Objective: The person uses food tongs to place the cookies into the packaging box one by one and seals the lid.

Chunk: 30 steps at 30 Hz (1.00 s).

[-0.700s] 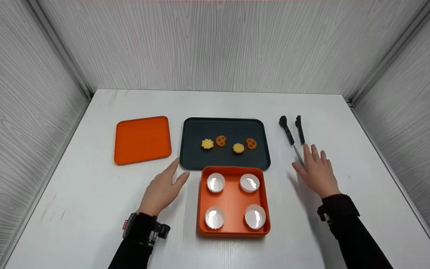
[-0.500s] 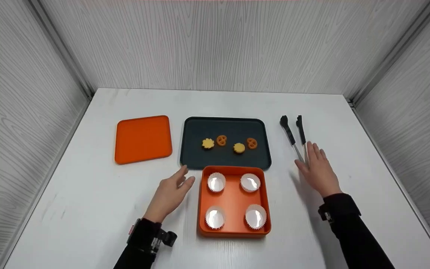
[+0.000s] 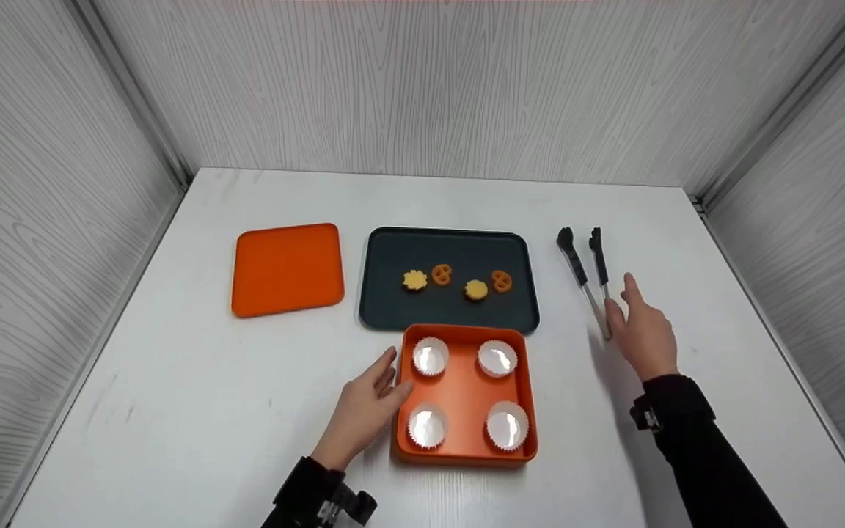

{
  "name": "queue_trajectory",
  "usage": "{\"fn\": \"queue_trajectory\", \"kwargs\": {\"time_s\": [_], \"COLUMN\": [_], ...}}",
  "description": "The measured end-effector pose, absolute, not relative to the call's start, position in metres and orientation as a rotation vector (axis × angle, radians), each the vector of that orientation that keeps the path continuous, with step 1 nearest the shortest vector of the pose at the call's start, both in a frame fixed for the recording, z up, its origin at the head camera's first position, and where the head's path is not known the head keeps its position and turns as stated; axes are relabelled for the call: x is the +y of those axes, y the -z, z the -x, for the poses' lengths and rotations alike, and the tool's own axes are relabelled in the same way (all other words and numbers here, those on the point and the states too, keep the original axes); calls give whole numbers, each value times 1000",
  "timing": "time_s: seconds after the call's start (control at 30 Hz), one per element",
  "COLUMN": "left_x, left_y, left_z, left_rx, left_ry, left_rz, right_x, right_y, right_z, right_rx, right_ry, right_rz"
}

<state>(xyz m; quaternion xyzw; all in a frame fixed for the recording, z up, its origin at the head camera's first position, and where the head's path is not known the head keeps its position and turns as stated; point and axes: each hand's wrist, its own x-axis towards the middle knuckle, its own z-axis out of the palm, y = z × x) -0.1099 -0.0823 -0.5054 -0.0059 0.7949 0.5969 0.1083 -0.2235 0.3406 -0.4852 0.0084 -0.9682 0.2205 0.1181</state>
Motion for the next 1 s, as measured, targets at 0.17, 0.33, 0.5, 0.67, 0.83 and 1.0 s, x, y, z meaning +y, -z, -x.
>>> {"fn": "queue_trajectory", "kwargs": {"time_s": [0.17,0.33,0.5,0.67,0.83,1.0], "left_x": [-76,-69,-65,-63,-62,-62], "left_y": [516,522,522,523,524,524], "left_z": [103,97,95,95,95,95], "left_rx": [2424,2543,2607,2622,2608,2582], "left_ry": [-1725,-1649,-1619,-1628,-1644,-1636], "left_rz": [-82,-114,-116,-113,-92,-68], "right_x": [341,343,343,344,342,336], "right_y": [486,488,490,493,495,499], "right_z": [227,233,239,246,254,263], "right_rx": [-2671,-2633,-2677,-2823,-2958,-3029], "right_ry": [-558,-505,-512,-547,-580,-611], "right_rz": [-24,-41,-56,-18,14,47]}}
